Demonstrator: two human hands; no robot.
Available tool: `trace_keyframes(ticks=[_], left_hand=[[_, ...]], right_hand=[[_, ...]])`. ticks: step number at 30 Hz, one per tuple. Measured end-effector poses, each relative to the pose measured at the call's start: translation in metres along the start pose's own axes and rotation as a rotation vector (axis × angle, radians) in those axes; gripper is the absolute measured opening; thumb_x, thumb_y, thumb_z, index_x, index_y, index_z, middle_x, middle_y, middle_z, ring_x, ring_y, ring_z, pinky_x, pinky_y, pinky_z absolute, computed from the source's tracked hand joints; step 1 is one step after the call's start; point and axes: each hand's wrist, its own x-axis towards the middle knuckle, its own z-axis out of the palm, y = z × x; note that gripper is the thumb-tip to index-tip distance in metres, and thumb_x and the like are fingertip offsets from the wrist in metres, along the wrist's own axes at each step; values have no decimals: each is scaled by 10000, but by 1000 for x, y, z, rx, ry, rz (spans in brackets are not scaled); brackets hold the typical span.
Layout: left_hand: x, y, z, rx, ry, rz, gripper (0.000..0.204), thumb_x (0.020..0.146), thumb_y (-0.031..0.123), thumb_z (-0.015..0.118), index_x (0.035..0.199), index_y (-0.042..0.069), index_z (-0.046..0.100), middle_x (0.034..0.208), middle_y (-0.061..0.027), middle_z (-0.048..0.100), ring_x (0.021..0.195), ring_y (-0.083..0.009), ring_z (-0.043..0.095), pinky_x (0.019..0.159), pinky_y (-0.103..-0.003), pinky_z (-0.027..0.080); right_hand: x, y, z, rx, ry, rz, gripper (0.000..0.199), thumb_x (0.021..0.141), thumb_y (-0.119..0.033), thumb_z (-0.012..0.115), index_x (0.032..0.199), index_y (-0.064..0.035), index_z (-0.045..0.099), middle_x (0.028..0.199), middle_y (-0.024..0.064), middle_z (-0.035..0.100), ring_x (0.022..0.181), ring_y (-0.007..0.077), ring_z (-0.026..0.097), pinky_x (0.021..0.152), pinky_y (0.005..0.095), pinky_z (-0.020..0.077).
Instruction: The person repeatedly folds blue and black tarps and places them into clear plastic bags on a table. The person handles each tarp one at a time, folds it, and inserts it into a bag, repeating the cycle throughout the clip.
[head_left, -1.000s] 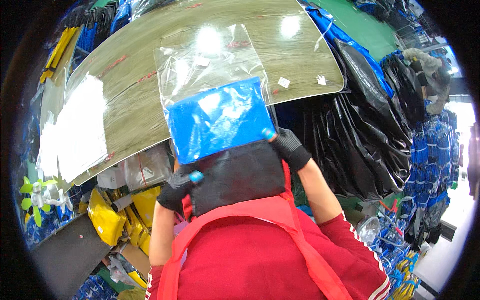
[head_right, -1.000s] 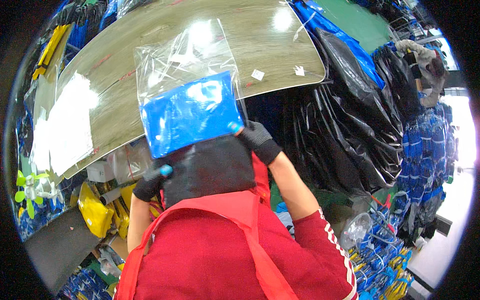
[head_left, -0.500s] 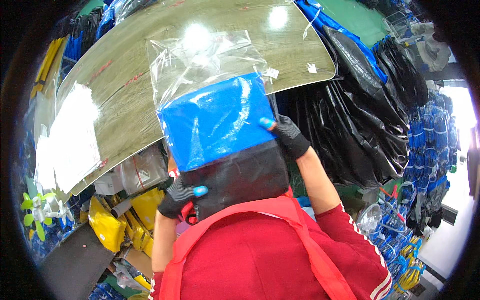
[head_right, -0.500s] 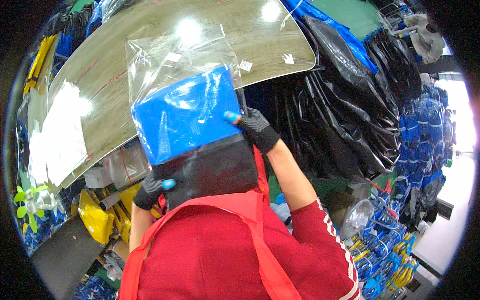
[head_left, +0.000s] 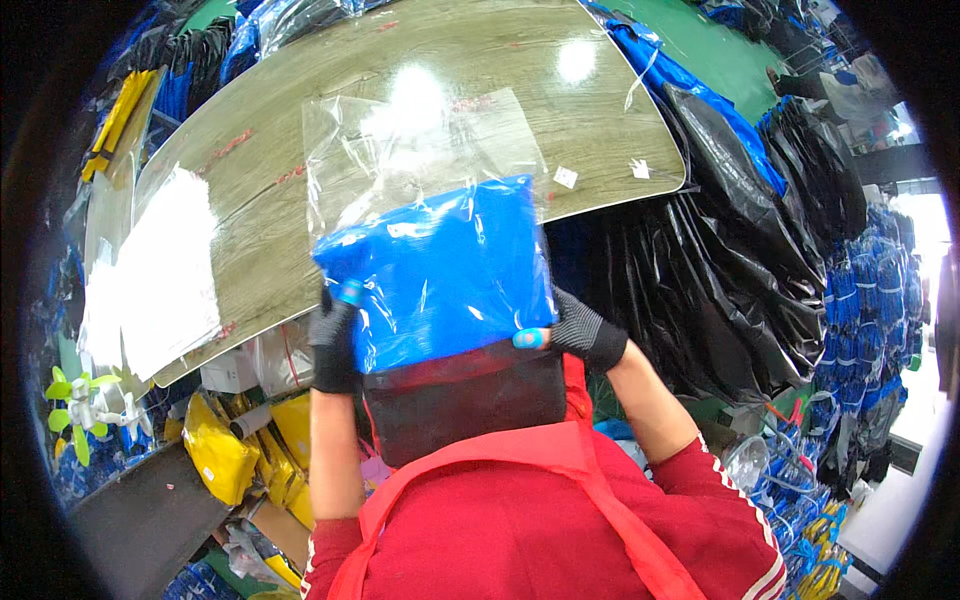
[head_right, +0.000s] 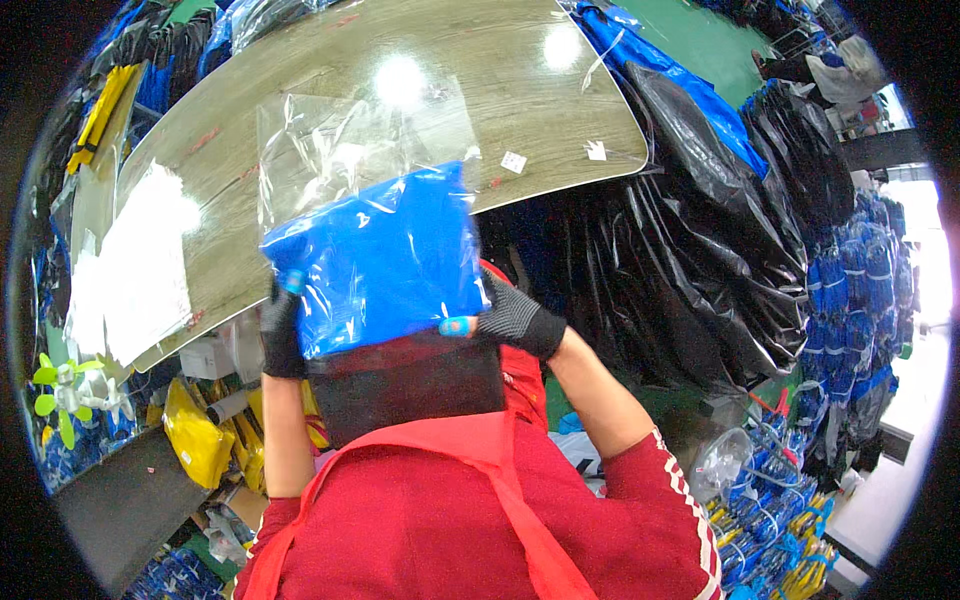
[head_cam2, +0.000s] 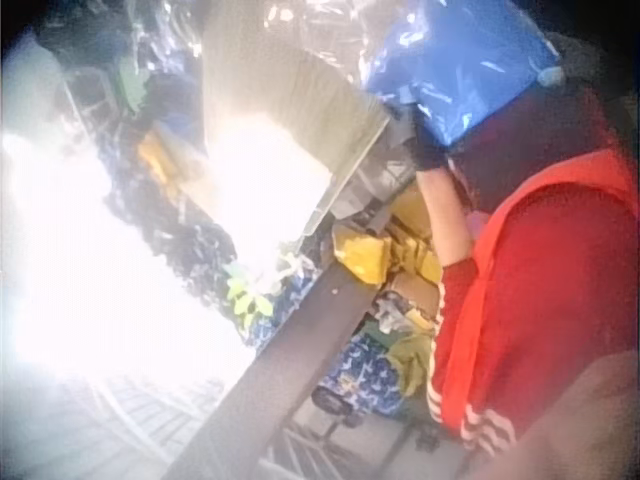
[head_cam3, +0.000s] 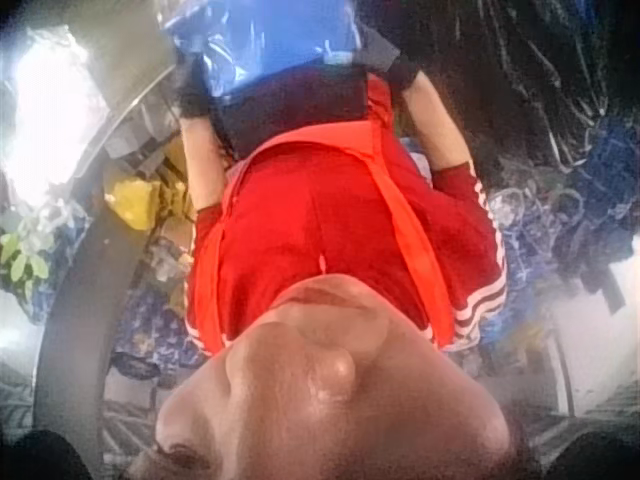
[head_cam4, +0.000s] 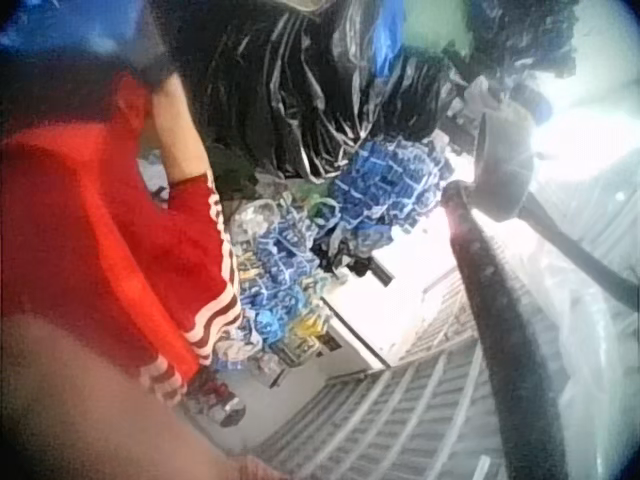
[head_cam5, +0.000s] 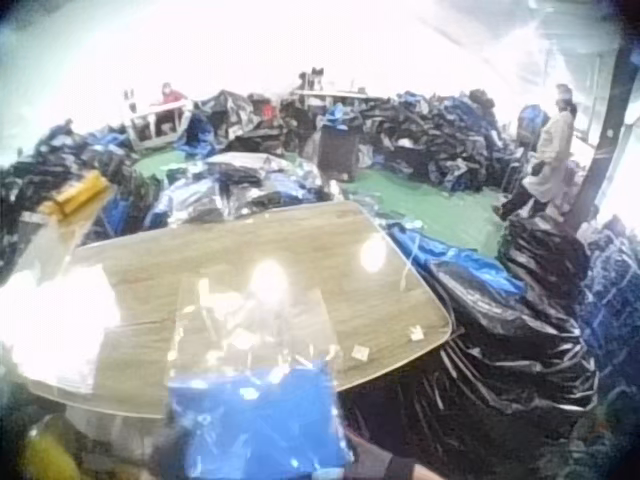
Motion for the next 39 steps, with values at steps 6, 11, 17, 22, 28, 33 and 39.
trace_keyframes(ticks=[6,11,17,22,28,33,39], left_hand=[[8,15,13,276,-41,-51,803,821,546,631,1382,32,375,1255,-112,537,1069,-232,549,931,-373,450],[16,16,16,155,-76,140,723,867,430,642,1398,28,361,1276,-126,530,1147,-224,512,980,-380,426],[23,12,15,-178,-27,42,604,917,449,558,1336,28,448,1246,-111,558,1052,-217,567,912,-358,472],[23,16,14,22,-82,73,460,905,319,621,1250,27,535,1149,-68,608,971,-166,580,867,-310,462],[30,19,14,-94,-17,79,583,869,247,649,1363,51,408,1150,-78,590,1004,-211,579,863,-359,490],[31,8,19,269,-226,-58,674,791,265,721,1341,0,434,1240,-89,558,1056,-217,565,945,-362,454],[30,17,13,-121,17,64,660,826,349,698,1334,15,441,1236,-127,566,1070,-235,578,906,-387,486]], right_hand=[[8,-21,-4,105,133,88,704,788,-406,732,1308,-1,485,1230,141,585,1118,222,555,978,359,438],[4,-2,-11,-91,102,275,576,832,-396,683,1228,-4,539,1093,111,632,953,168,599,843,308,495],[-1,-7,-6,-189,297,5,561,807,-373,724,1188,16,588,1050,122,661,949,175,597,865,332,474],[11,-12,-16,187,369,1,502,845,-345,689,1191,-1,577,1053,72,633,941,129,565,854,299,464],[19,1,-20,-190,126,79,663,761,-378,763,1254,4,538,1140,117,630,1057,172,566,934,333,448],[26,-8,-25,354,337,-174,572,802,-419,705,1181,-11,574,1079,101,642,949,164,604,824,309,517],[31,7,-7,136,224,-52,602,781,-340,743,1234,6,547,1092,95,638,957,168,595,869,333,489]])
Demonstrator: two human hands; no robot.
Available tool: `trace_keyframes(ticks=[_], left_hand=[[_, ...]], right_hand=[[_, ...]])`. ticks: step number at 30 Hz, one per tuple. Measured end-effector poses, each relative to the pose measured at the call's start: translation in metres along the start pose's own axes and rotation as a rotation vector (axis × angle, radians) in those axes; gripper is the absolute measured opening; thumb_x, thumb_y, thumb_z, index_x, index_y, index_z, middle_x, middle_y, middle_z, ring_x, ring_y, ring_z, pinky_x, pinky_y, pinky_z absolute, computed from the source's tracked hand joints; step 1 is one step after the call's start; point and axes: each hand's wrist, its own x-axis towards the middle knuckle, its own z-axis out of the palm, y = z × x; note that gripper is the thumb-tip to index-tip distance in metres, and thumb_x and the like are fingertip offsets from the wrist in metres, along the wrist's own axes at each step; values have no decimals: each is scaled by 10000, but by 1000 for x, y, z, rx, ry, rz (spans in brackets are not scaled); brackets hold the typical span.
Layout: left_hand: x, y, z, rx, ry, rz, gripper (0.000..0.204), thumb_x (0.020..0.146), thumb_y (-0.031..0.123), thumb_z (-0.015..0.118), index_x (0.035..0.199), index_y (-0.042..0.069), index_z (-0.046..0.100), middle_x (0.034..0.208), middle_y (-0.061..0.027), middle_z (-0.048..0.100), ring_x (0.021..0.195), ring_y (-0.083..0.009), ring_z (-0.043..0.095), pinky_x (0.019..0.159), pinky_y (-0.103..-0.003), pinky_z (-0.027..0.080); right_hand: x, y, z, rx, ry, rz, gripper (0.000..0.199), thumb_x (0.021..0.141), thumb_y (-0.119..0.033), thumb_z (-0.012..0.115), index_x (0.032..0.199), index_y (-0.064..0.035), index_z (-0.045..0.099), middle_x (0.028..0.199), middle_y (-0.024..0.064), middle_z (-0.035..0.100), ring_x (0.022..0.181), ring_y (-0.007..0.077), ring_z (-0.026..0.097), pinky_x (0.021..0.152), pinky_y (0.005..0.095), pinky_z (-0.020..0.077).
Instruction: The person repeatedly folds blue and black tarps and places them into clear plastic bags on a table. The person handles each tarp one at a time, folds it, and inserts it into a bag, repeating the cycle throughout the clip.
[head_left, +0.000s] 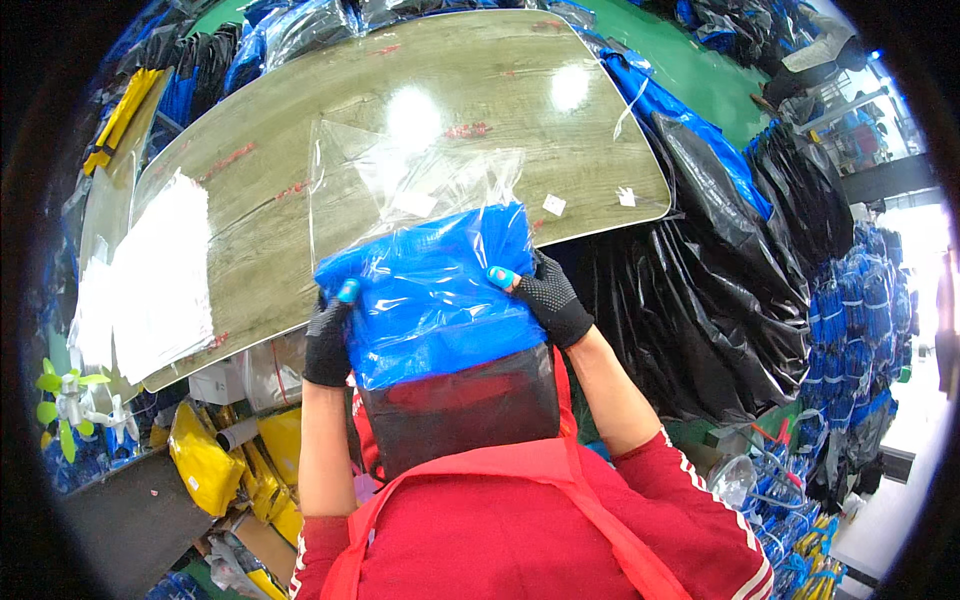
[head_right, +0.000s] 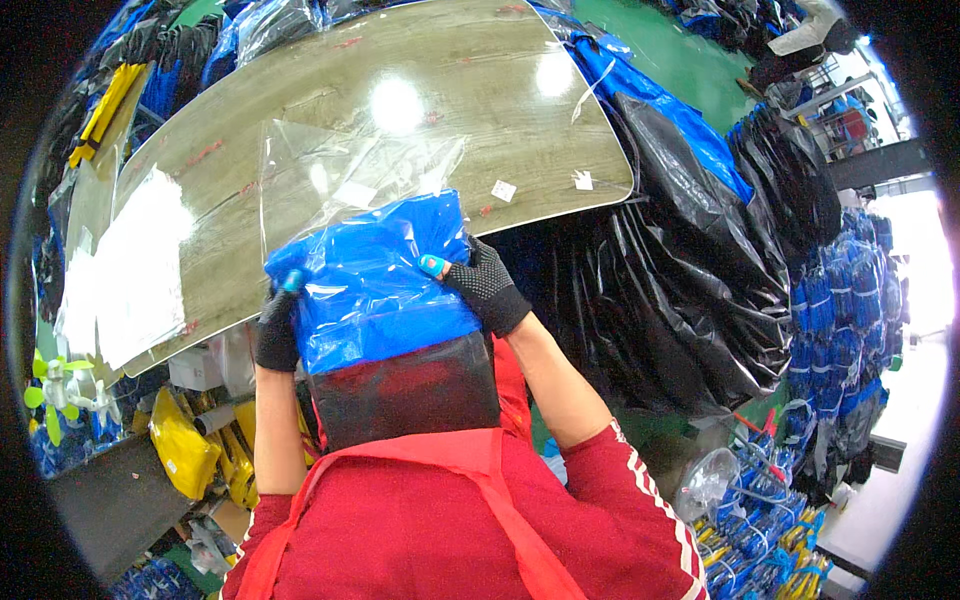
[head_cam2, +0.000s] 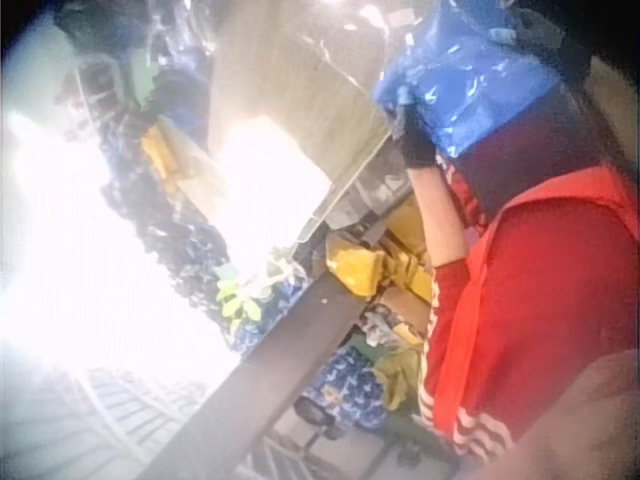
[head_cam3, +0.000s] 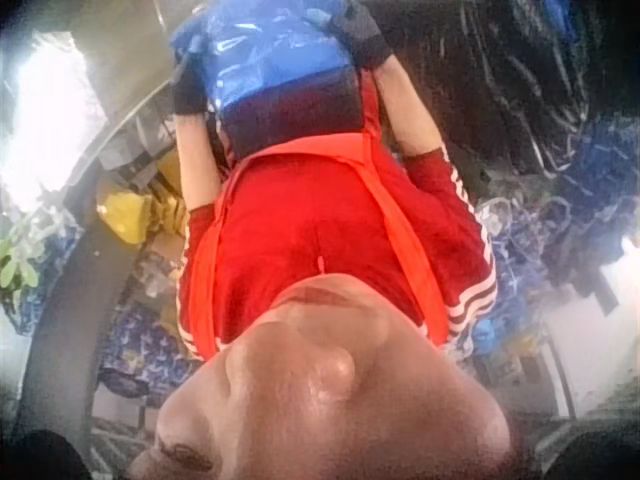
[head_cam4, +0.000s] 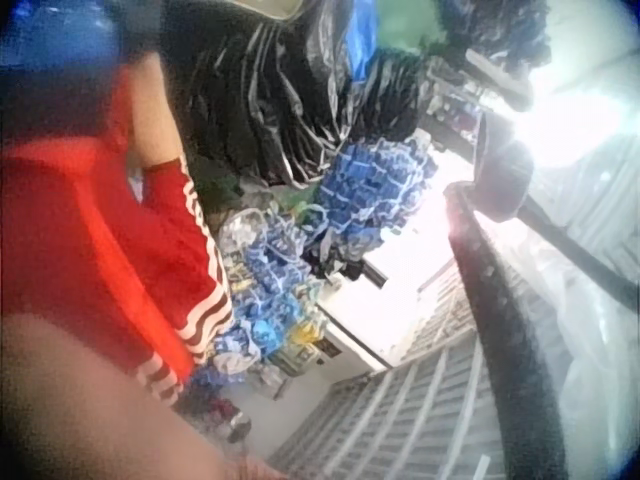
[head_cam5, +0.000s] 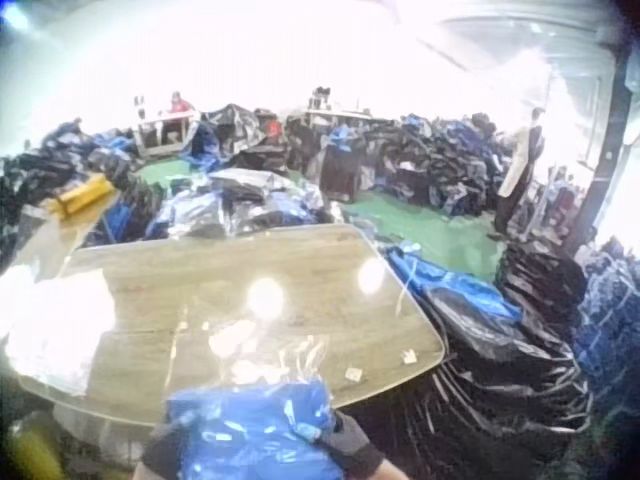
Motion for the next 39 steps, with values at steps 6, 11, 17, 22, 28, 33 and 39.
trace_keyframes(ticks=[6,11,17,22,28,33,39], left_hand=[[-27,-25,-5,159,141,-129,583,876,331,652,1332,22,461,1241,-94,569,1077,-214,563,930,-347,454],[-14,-17,-29,535,242,524,180,937,229,583,1001,62,601,931,-41,607,812,-130,551,717,-292,459],[-10,-32,-24,-4,324,318,90,925,165,595,861,128,545,703,61,495,642,-58,453,615,-213,395],[-37,-51,-26,103,363,273,127,901,209,630,858,140,533,722,63,506,640,-41,447,578,-209,354],[-4,-7,-39,187,-57,261,224,866,212,661,1020,95,549,899,-10,575,747,-85,516,672,-237,433],[23,-5,-13,166,100,186,525,843,255,677,1290,56,486,1155,-88,580,991,-179,567,861,-315,463],[-20,-20,-6,114,-21,-6,662,821,329,706,1347,27,440,1256,-104,552,1077,-215,553,935,-365,445]], right_hand=[[-57,23,2,-117,184,148,557,835,-328,706,1251,-1,535,1163,124,613,1054,168,549,936,325,434],[-55,10,13,-237,137,20,414,889,-311,647,1155,2,590,1089,111,644,990,158,579,894,312,456],[-34,11,15,-404,457,-321,264,887,-223,652,1040,-8,647,947,97,673,885,156,625,768,297,490],[-38,27,-3,-576,422,-470,171,828,-169,695,864,-3,674,1034,191,662,940,244,642,820,332,485],[-41,28,-1,-211,276,-513,243,843,-246,658,835,-4,634,936,147,659,836,208,620,759,322,481],[-25,9,1,-237,463,-342,440,946,-415,521,1098,-7,585,898,46,625,797,112,534,726,255,438],[-22,-2,6,-562,263,-156,376,816,-363,707,972,-23,662,876,112,666,782,178,607,698,350,487]])
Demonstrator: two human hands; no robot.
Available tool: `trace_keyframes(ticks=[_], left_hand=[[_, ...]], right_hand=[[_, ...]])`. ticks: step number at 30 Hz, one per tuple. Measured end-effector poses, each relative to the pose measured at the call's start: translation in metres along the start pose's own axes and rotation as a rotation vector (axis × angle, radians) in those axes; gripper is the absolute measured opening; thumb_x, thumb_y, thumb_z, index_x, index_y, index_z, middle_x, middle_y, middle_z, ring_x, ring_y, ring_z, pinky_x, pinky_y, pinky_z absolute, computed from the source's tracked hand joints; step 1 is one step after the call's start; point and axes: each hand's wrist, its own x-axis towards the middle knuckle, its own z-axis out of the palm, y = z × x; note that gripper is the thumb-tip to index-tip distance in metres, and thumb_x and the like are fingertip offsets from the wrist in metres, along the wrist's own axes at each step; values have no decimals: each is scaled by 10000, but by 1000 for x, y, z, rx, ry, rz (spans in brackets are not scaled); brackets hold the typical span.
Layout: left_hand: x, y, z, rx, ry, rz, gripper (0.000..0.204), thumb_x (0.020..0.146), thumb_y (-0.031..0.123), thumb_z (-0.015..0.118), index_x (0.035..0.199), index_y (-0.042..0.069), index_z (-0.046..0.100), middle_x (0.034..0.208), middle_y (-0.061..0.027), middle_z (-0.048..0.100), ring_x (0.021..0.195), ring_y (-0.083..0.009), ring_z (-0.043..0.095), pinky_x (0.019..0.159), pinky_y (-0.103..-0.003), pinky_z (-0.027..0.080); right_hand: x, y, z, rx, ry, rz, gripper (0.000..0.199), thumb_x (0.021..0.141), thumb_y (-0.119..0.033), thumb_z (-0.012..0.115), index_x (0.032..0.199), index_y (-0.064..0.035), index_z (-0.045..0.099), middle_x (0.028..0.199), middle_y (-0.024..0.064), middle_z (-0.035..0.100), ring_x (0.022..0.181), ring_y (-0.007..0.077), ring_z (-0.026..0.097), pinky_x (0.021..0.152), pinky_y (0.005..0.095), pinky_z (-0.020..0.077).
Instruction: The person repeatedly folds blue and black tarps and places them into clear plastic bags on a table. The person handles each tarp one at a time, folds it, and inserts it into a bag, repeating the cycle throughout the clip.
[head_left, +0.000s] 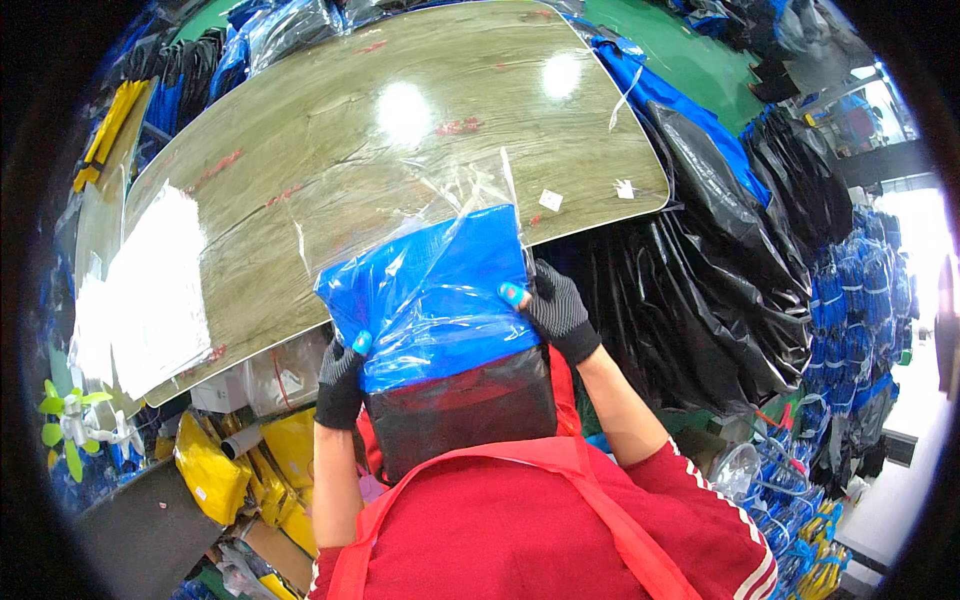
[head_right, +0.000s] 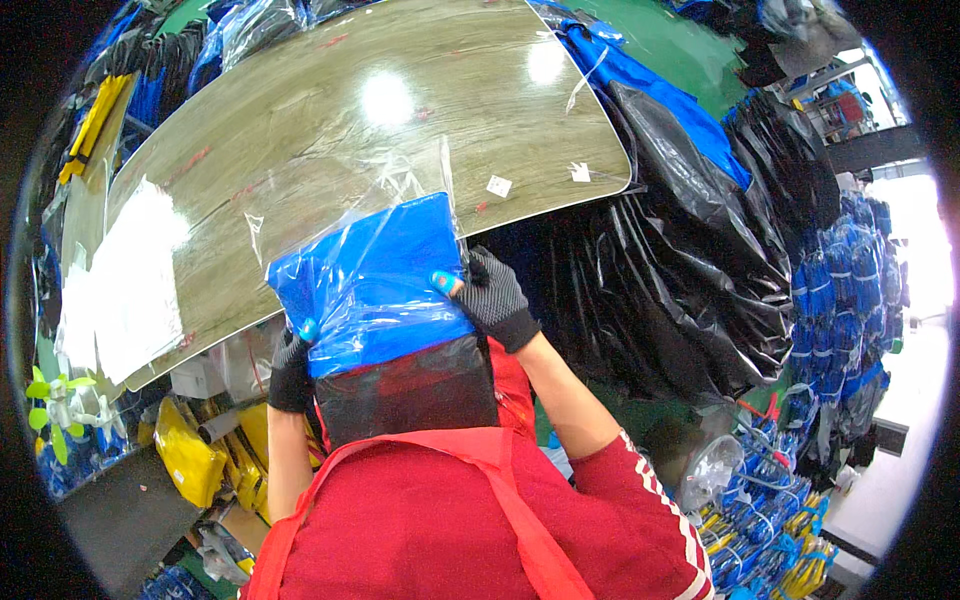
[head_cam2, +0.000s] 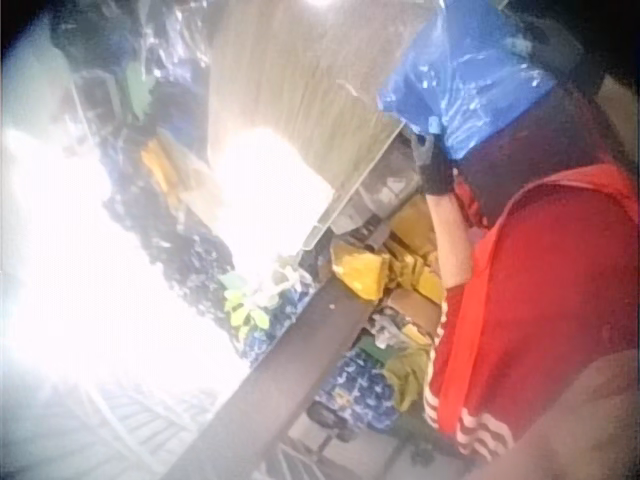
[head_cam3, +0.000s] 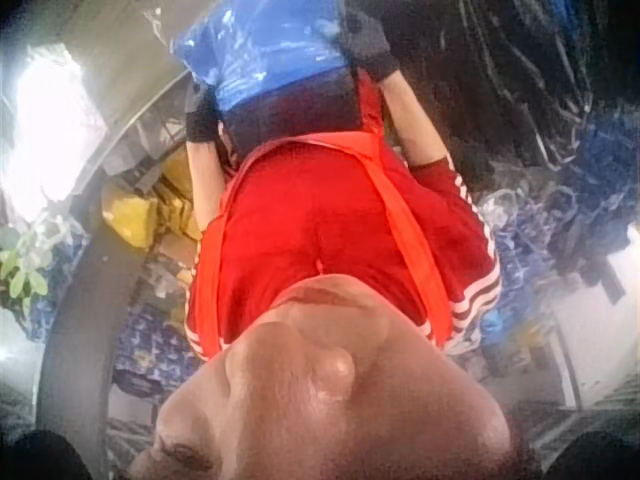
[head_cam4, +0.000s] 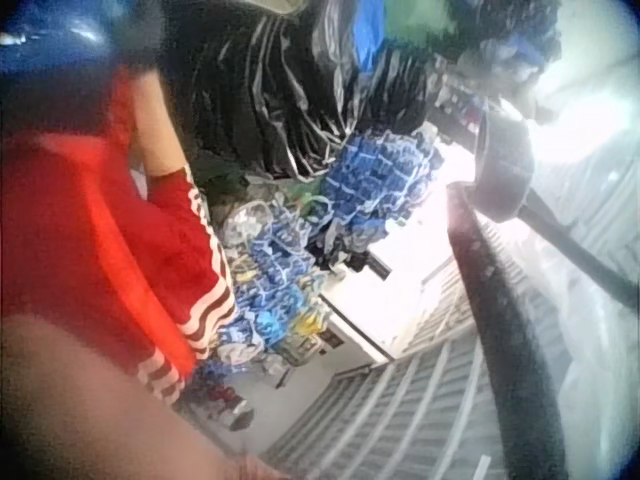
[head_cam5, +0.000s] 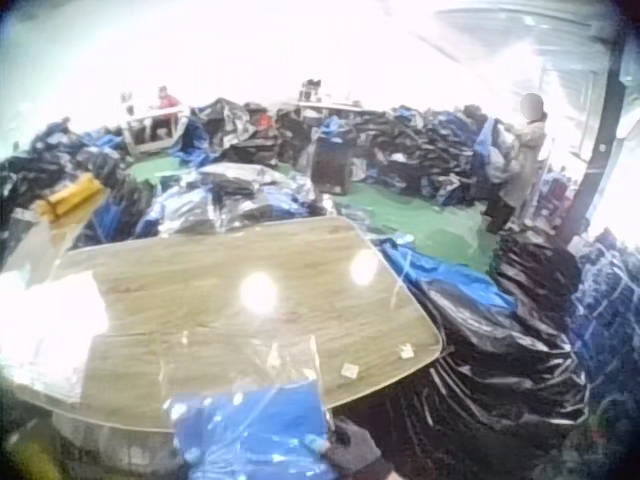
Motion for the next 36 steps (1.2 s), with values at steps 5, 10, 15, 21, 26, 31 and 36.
trace_keyframes(ticks=[5,10,15,21,26,31,36], left_hand=[[-36,-31,-9,-176,131,-122,670,861,328,655,1403,59,368,1336,-102,485,1172,-231,492,996,-374,398],[-62,-51,-29,-85,-67,-134,791,760,369,747,1397,89,369,1324,-97,491,1173,-219,489,972,-361,418],[-87,-48,-29,345,-163,-495,666,686,323,790,1235,55,525,1089,-70,620,966,-171,588,810,-307,490],[-95,-48,2,191,-5,-253,516,739,234,751,1165,3,573,1045,-85,642,890,-181,611,758,-312,505],[-50,-55,24,-71,18,10,390,775,183,728,1109,15,618,965,-63,650,877,-183,606,789,-305,493],[25,-33,71,368,-49,108,164,882,204,628,907,45,593,834,-53,629,763,-169,575,668,-311,464],[-14,109,108,1532,-410,950,394,830,336,669,1120,83,582,941,-167,621,840,-289,608,754,-381,473]], right_hand=[[-56,3,10,542,-237,258,818,748,-336,778,1368,1,365,1287,122,512,1202,218,468,1030,366,375],[-92,2,6,526,-246,361,923,744,-347,785,1441,-40,264,1376,133,452,1275,238,418,1082,365,309],[-123,10,11,485,-237,247,824,734,-443,768,1353,-32,410,1303,171,525,1241,259,478,1020,367,379],[-135,22,15,11,-183,539,719,701,-535,763,1159,-20,558,968,149,670,839,257,663,714,386,522],[-84,-22,10,682,98,54,797,757,-404,753,1325,31,403,1275,121,544,1197,222,482,1024,350,362],[4,-56,-7,717,97,-364,500,773,-218,740,1173,-14,519,1143,121,601,1063,235,568,960,354,425],[39,-62,-29,-46,180,-926,481,647,-204,807,1053,-94,573,980,130,570,923,336,562,832,415,450]])
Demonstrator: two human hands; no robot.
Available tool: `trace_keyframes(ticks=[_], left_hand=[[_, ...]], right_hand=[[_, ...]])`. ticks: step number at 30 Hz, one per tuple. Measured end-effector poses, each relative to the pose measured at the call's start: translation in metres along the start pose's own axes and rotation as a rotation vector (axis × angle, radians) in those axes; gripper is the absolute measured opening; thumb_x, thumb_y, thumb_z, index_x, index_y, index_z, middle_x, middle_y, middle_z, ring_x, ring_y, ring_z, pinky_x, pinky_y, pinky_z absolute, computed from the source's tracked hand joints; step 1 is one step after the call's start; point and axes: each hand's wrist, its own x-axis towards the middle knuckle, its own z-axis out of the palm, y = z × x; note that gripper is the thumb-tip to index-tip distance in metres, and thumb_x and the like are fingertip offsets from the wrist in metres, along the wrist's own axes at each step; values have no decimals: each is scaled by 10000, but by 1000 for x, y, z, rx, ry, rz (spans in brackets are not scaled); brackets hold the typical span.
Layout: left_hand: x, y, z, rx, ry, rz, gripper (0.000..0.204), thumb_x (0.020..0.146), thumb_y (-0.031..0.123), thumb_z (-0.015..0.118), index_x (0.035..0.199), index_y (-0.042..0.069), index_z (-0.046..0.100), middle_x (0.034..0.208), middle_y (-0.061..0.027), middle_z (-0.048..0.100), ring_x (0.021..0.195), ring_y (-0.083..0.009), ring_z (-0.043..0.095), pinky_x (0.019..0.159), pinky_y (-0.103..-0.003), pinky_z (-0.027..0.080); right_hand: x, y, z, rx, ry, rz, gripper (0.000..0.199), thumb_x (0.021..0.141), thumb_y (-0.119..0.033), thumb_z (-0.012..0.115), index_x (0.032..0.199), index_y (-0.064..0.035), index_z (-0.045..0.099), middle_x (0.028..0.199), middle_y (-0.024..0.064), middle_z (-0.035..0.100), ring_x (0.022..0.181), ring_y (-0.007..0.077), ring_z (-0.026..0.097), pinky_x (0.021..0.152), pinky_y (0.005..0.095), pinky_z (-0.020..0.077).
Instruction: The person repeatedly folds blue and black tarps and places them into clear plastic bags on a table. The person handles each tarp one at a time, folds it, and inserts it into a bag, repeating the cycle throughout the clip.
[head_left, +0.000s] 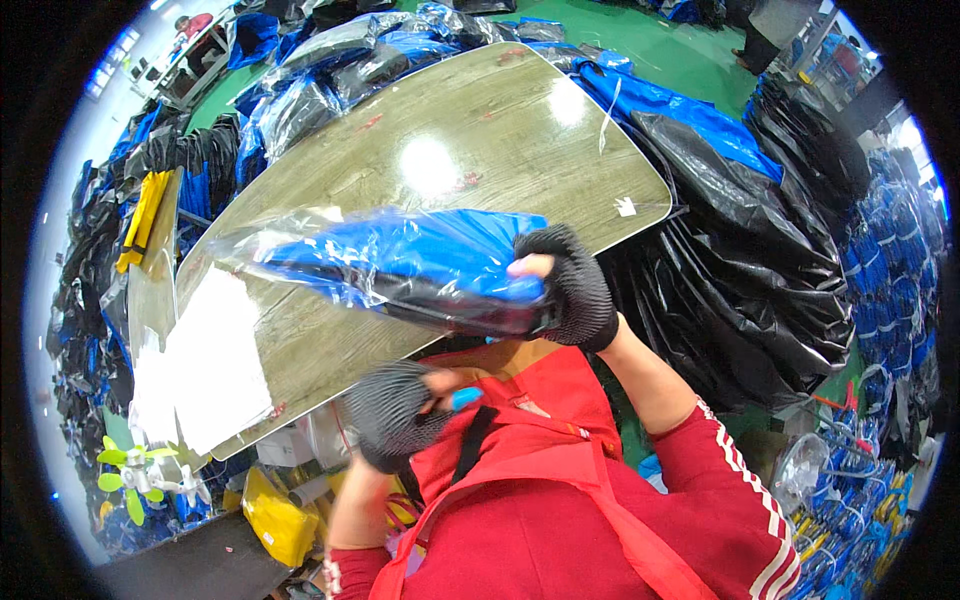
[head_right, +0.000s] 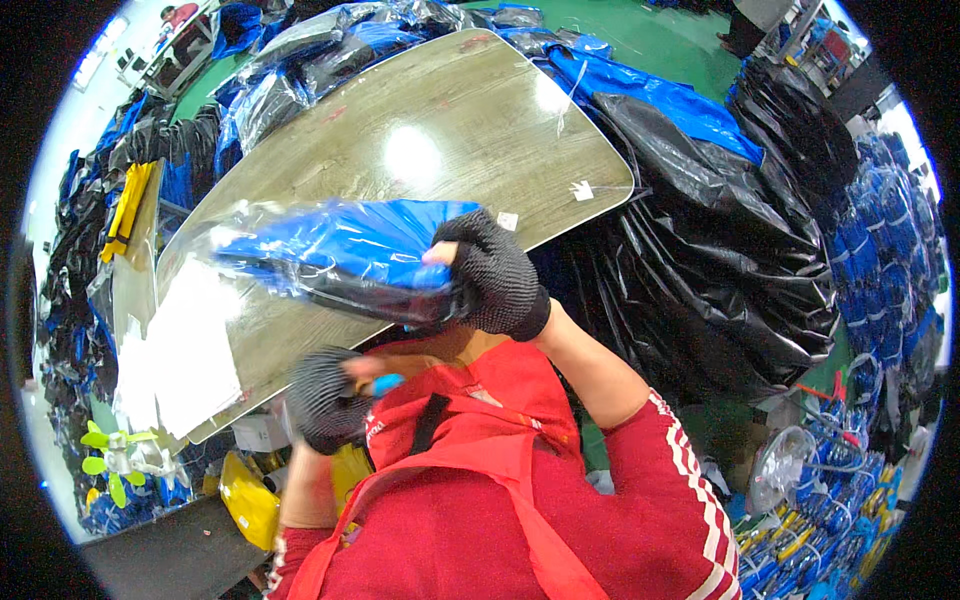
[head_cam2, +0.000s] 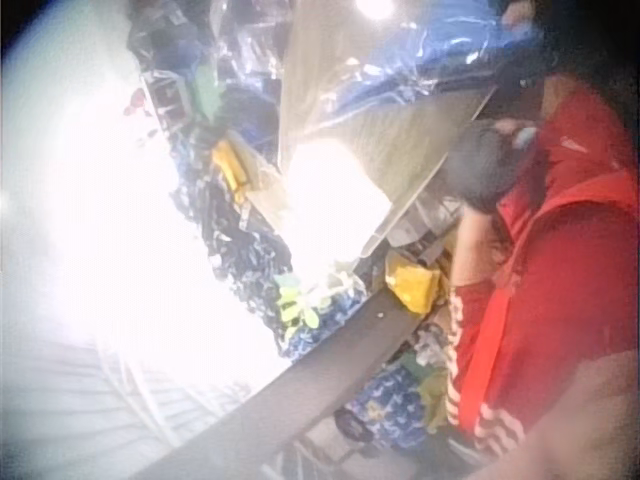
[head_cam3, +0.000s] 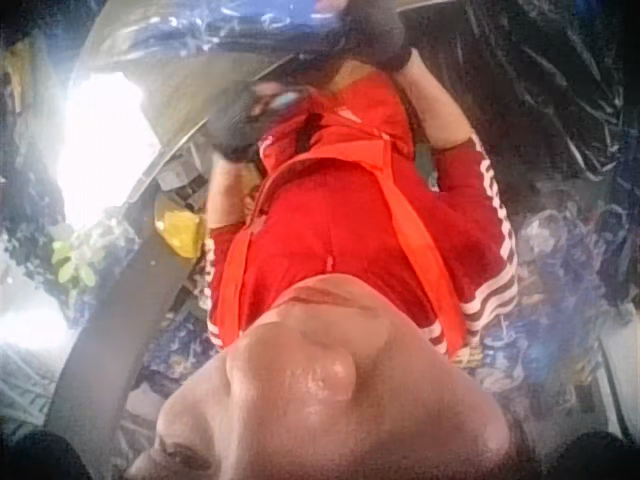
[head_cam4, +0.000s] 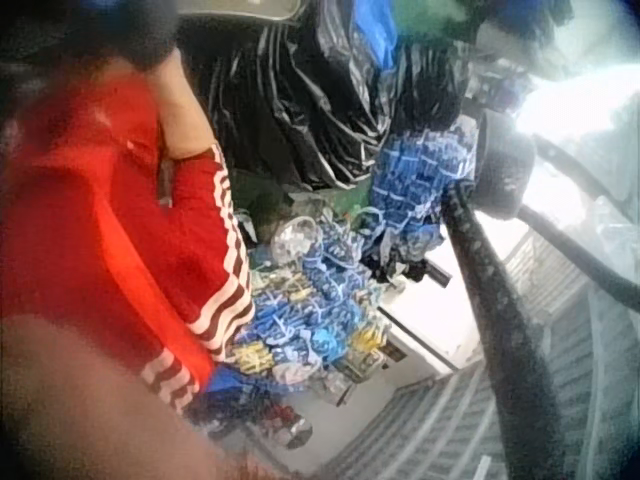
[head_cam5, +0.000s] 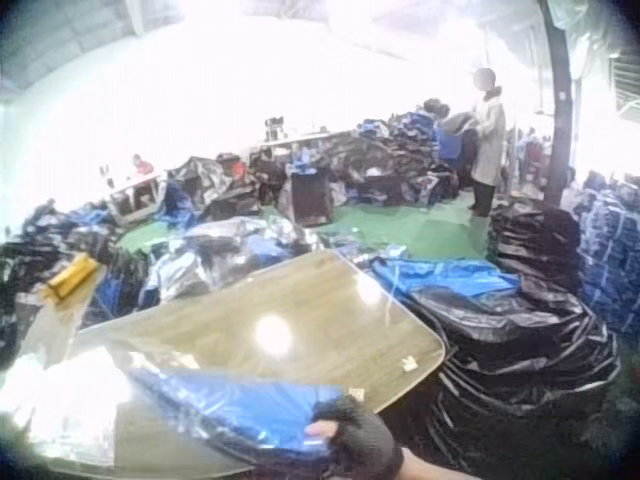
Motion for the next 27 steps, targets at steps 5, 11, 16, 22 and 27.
trace_keyframes(ticks=[5,11,16,22,27], left_hand=[[65,-33,-60,341,-6,103,745,616,311,812,1284,157,521,1266,-139,546,1156,-342,519,952,-467,427],[82,-79,-26,264,-14,299,726,590,389,804,1230,154,552,1186,-107,605,1043,-332,591,846,-436,478],[123,-5,0,199,-9,215,538,716,452,703,1128,121,600,1028,-72,654,916,-297,616,738,-417,476],[133,7,33,17,943,-44,544,854,332,643,1261,12,475,1280,-125,527,1198,-283,488,1101,-402,270],[115,-35,34,-1219,977,-467,538,928,338,580,1339,35,408,1263,-80,533,1126,-209,518,981,-372,403]], right_hand=[[-4,3,0,-46,-87,-10,746,635,-362,838,1247,-111,495,1215,218,536,1165,406,487,987,472,382],[-26,39,4,9,51,140,698,591,-281,852,1159,-74,503,1116,171,568,1082,354,537,947,431,412],[-26,54,24,219,279,273,577,616,-173,828,1079,-40,511,1000,128,559,926,257,561,847,360,453],[8,63,11,598,592,422,460,907,-343,527,1252,-41,493,1176,104,579,1073,242,556,974,377,429],[33,70,3,1066,830,613,765,866,-634,493,1343,-40,421,1283,107,519,1142,287,513,993,415,408]])
